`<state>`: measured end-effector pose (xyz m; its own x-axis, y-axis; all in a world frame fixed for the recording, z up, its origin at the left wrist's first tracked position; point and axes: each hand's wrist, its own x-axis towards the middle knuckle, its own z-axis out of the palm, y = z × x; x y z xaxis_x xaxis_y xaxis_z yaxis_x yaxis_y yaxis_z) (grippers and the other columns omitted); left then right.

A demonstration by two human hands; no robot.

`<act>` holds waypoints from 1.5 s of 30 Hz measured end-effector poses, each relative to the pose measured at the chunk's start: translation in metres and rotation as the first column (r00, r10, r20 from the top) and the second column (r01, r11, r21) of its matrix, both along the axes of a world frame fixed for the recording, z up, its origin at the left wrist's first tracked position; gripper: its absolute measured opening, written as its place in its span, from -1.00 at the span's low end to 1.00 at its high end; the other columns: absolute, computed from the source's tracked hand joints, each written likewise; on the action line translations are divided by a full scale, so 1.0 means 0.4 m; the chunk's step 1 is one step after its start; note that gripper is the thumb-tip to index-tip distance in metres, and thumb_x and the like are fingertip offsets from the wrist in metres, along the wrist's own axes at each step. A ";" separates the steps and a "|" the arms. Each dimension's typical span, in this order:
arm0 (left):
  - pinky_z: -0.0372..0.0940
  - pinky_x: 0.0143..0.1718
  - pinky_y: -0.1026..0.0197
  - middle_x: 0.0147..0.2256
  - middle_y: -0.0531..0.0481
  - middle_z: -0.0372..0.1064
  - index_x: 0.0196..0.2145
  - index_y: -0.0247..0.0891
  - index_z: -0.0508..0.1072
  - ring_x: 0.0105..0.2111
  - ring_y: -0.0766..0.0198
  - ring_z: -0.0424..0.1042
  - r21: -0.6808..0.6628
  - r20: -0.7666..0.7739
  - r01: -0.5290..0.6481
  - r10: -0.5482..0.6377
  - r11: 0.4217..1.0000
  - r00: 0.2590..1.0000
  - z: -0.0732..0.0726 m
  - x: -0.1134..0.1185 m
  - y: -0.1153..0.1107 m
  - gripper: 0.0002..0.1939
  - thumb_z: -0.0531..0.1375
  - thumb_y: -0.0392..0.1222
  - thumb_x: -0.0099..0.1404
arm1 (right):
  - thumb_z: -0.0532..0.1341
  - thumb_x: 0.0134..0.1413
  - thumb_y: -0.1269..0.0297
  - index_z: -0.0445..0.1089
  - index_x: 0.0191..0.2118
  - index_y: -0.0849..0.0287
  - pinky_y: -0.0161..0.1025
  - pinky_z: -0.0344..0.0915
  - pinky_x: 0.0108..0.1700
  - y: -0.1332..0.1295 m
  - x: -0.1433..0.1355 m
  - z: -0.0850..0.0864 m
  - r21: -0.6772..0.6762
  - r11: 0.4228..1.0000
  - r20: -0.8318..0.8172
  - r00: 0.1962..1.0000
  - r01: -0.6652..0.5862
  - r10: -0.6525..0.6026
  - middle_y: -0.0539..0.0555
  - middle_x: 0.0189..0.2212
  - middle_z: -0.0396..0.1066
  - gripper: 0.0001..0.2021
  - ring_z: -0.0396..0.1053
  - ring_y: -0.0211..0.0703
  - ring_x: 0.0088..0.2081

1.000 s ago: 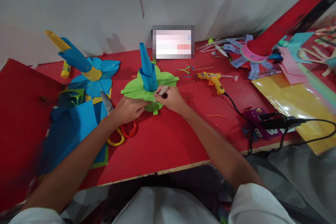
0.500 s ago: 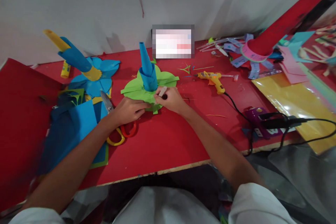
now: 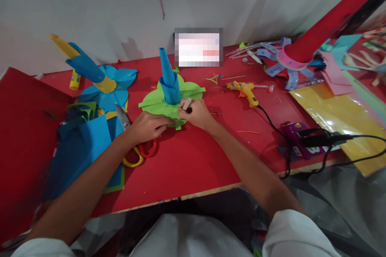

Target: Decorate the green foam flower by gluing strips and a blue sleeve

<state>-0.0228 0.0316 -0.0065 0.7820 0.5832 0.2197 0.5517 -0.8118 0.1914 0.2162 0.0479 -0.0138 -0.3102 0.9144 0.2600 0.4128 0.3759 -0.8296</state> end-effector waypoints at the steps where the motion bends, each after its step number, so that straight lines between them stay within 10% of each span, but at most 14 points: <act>1: 0.22 -0.41 0.27 -0.25 0.03 0.65 -0.10 -0.17 0.64 -0.36 0.29 0.55 -0.003 -0.002 -0.002 0.002 1.000 1.000 0.000 0.000 0.000 -0.66 0.06 -0.31 0.42 | 0.20 0.11 0.22 0.38 -0.47 0.13 -0.26 0.20 -0.39 0.000 0.000 0.000 -0.001 1.000 -0.001 1.000 0.000 0.000 0.00 -0.55 0.51 -0.83 0.34 -0.23 -0.49; 45: 0.23 -0.44 0.26 -0.31 0.01 0.63 -0.09 -0.15 0.65 -0.41 0.29 0.52 0.001 0.003 -0.007 0.007 1.000 1.000 -0.003 0.000 0.000 -0.65 0.06 -0.30 0.40 | 0.20 0.20 0.09 0.45 -0.42 0.15 -0.28 0.15 -0.42 0.001 0.002 -0.008 -0.005 0.997 0.014 0.997 -0.078 0.078 0.00 -0.55 0.49 -0.72 0.33 -0.24 -0.50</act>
